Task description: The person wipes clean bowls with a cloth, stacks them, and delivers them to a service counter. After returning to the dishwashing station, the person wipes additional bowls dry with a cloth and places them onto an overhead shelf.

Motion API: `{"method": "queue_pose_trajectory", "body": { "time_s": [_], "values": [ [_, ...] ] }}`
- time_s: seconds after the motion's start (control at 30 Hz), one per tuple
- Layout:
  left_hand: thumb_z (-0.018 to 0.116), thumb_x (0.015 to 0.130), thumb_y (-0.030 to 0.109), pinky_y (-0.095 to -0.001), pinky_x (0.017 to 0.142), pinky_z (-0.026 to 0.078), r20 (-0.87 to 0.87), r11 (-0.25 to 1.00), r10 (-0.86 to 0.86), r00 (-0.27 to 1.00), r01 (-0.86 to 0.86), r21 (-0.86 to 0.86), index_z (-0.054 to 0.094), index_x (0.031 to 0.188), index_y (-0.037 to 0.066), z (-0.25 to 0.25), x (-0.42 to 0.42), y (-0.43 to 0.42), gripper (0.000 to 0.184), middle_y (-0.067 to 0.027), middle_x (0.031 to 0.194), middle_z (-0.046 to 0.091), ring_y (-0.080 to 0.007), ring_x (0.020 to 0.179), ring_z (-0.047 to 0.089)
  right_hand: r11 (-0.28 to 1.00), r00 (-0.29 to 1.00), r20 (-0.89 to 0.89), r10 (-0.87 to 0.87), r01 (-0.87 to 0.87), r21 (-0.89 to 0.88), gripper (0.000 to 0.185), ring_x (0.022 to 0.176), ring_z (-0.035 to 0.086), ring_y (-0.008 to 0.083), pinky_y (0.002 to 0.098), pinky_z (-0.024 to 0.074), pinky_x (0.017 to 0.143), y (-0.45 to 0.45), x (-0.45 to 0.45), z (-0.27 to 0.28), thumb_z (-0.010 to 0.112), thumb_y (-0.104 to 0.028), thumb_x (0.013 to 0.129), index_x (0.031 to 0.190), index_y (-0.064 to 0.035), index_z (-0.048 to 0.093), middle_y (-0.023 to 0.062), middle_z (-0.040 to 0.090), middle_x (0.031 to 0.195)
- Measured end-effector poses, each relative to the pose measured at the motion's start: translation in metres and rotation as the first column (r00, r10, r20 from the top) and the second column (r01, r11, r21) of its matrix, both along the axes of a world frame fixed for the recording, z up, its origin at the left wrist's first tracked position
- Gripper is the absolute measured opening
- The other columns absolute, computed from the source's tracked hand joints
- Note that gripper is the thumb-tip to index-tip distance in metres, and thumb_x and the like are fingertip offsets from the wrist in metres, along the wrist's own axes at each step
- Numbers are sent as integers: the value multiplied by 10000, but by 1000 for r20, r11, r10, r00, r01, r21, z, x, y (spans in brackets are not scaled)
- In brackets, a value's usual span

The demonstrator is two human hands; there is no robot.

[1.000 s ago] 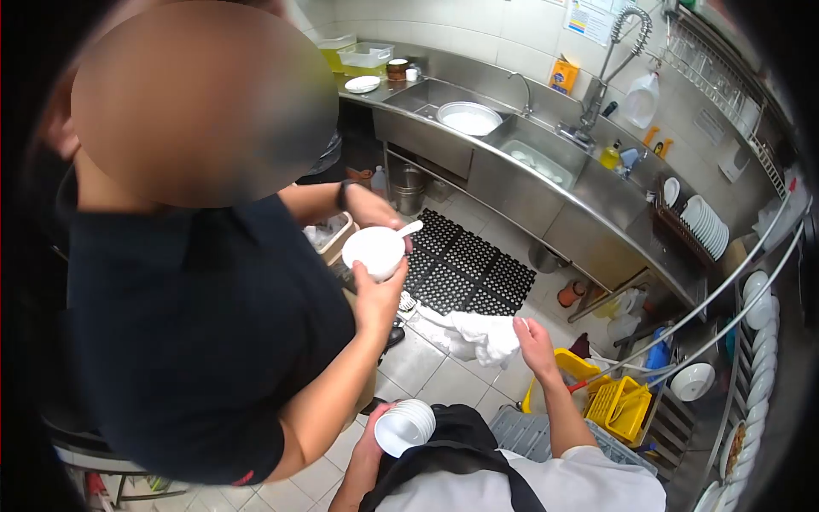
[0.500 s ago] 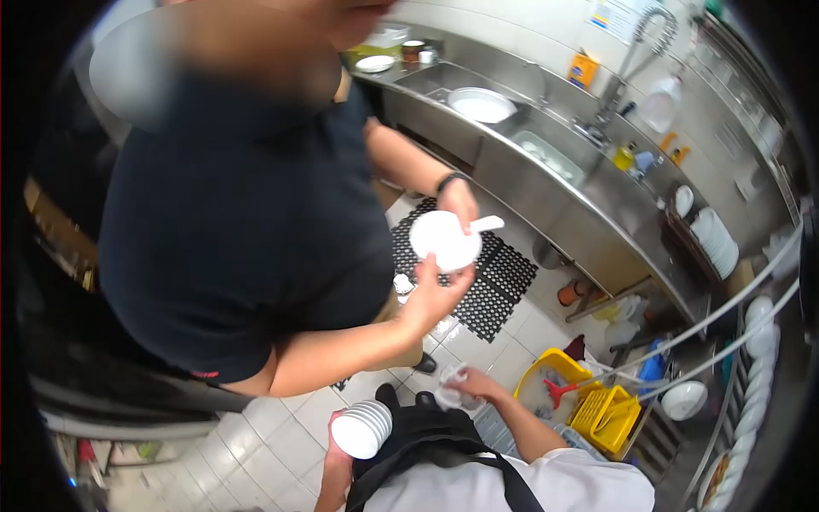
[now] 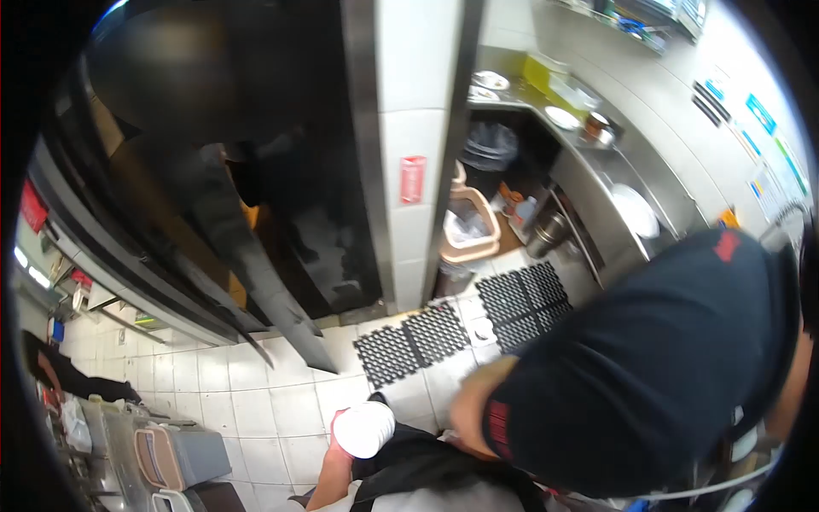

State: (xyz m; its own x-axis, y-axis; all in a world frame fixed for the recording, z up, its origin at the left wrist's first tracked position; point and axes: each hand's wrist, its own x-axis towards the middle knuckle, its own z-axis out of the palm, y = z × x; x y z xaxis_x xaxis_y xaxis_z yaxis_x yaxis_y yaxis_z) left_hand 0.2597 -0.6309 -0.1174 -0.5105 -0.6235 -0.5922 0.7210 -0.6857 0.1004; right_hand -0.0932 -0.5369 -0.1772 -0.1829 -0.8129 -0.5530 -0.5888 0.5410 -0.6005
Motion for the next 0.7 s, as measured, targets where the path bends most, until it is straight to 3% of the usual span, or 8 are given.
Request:
{"method": "queue_pose_trajectory", "body": {
  "time_s": [0.1,0.2,0.3,0.33,0.47,0.53,0.6,0.7],
  "values": [
    [451,884,422,-552,981,511,21,999,39,999,-38,-25,593,1288,-19,-26,51,-41,615,-194,1229,667,-422,1100,642,979,975,113,-190,197,-55,262,908,647,223,401,520,810,-58,51,3,684,-101,795,1049,-34,674,142,688,994],
    [473,885,411,-550,964,517,23,998,67,998,-67,-2,606,1260,-24,-22,89,-79,590,-188,1217,673,-403,1093,648,829,763,460,-454,551,-95,350,914,628,208,364,519,787,-130,87,16,642,-26,795,1144,-45,632,94,665,1046],
    [491,882,408,-547,946,525,7,998,58,998,-58,20,618,1244,0,6,115,-125,561,-173,1193,685,-389,1083,656,757,807,517,-286,521,-393,385,1094,583,215,313,478,921,-237,111,63,530,58,811,1178,-24,611,94,649,1132],
    [491,882,405,-546,939,528,-22,999,31,999,-31,22,622,1242,9,10,124,-137,551,-170,1183,689,-387,1078,659,758,888,445,-114,368,-538,388,1149,559,206,299,448,971,-273,116,87,527,53,781,1147,-18,634,90,642,1172],
    [486,879,418,-545,934,531,39,999,31,999,-31,-10,626,1245,22,4,153,-198,557,-161,1175,694,-381,1074,663,779,828,518,212,177,-601,533,1120,586,205,302,449,984,-397,194,241,501,52,778,1284,-56,629,93,624,1163],
    [488,879,421,-544,932,533,42,999,44,998,-43,-22,627,1246,23,-8,158,-231,559,-159,1172,696,-380,1065,667,691,792,399,463,-41,-722,599,1116,568,160,283,438,975,-453,232,284,496,63,769,1345,-68,597,61,607,1171],
    [490,878,424,-544,929,534,40,997,72,997,-71,-25,627,1246,25,-6,156,-258,560,-157,1169,697,-380,1057,670,504,743,205,637,-200,-840,665,1144,567,224,308,416,1018,-518,266,299,489,63,771,1418,-86,523,99,594,1199],
    [489,890,422,-538,923,539,-52,996,94,994,-94,1,648,1211,28,17,150,-300,532,-159,1127,712,-373,1026,681,555,754,160,637,-305,-774,713,1187,564,319,358,425,1022,-603,315,317,483,10,818,1506,-161,407,135,587,1291]
  ]
}}
